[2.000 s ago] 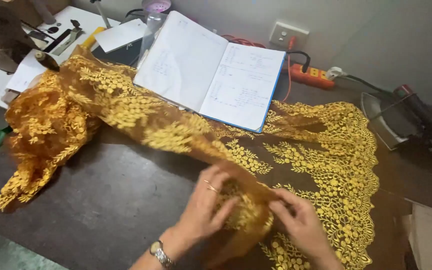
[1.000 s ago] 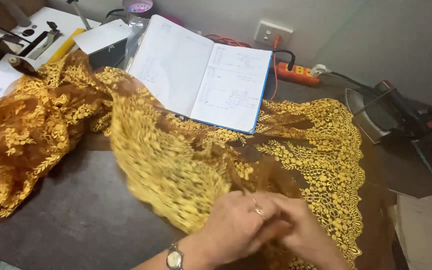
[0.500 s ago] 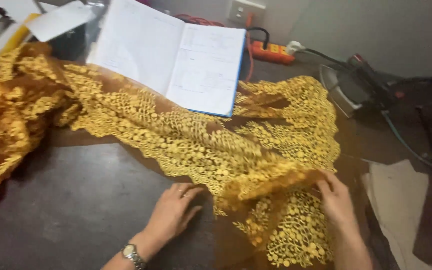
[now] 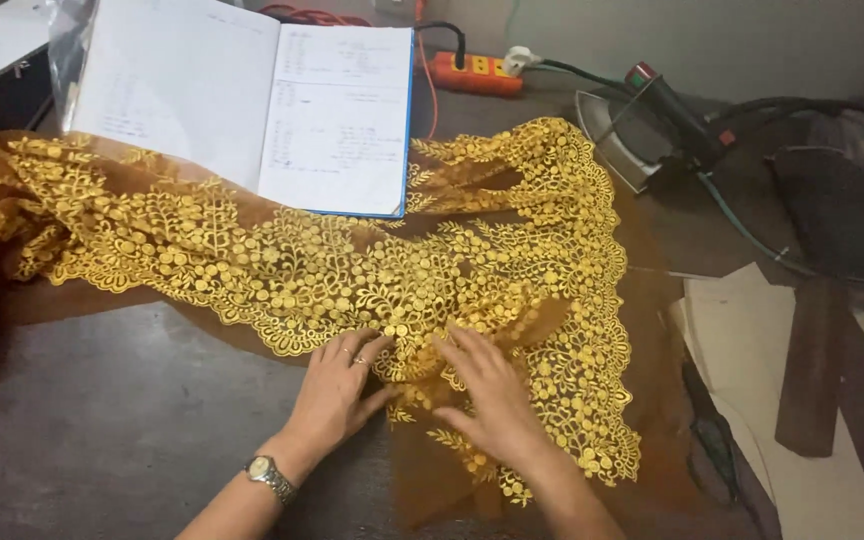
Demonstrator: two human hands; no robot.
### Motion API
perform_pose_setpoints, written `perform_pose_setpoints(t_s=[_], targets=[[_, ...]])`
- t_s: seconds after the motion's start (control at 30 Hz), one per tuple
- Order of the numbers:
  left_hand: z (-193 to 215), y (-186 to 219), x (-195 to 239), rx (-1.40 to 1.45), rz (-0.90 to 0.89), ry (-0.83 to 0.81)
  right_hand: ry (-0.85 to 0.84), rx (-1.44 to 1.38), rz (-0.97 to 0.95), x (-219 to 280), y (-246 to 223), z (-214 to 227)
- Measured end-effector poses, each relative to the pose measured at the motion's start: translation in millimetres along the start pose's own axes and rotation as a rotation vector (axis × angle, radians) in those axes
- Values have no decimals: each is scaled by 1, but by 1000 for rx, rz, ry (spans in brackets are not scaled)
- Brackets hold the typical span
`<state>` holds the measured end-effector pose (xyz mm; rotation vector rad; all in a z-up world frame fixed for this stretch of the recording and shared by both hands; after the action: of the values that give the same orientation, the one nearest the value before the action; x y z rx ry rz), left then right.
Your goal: Inspecting and smoothing out yellow lace fabric on a workbench while checking measurements in a notebook.
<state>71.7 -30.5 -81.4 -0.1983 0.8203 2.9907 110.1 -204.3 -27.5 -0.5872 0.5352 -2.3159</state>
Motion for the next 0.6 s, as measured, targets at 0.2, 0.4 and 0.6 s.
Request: perform_pose_setpoints(t_s=[0.2, 0.4, 0.6], targets=[[-7, -24, 11, -77, 59, -104, 405, 37, 176, -6, 55, -33], [12, -37, 21, -12, -9, 36, 425, -626, -427, 32, 69, 25], [13, -13, 11, 84, -40, -43, 805, -950, -196, 58, 94, 43]])
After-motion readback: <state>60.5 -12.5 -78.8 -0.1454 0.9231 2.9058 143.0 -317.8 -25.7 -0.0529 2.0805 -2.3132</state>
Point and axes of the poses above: each hand's wrist, its own x-axis away from the middle knuckle, its own z-axis out of the back of the hand, y = z × x, the point moved 5 cm from there along -x, towards the middle knuckle, and after that the axes turned 12 degrees about z, right-handed, at the moved point
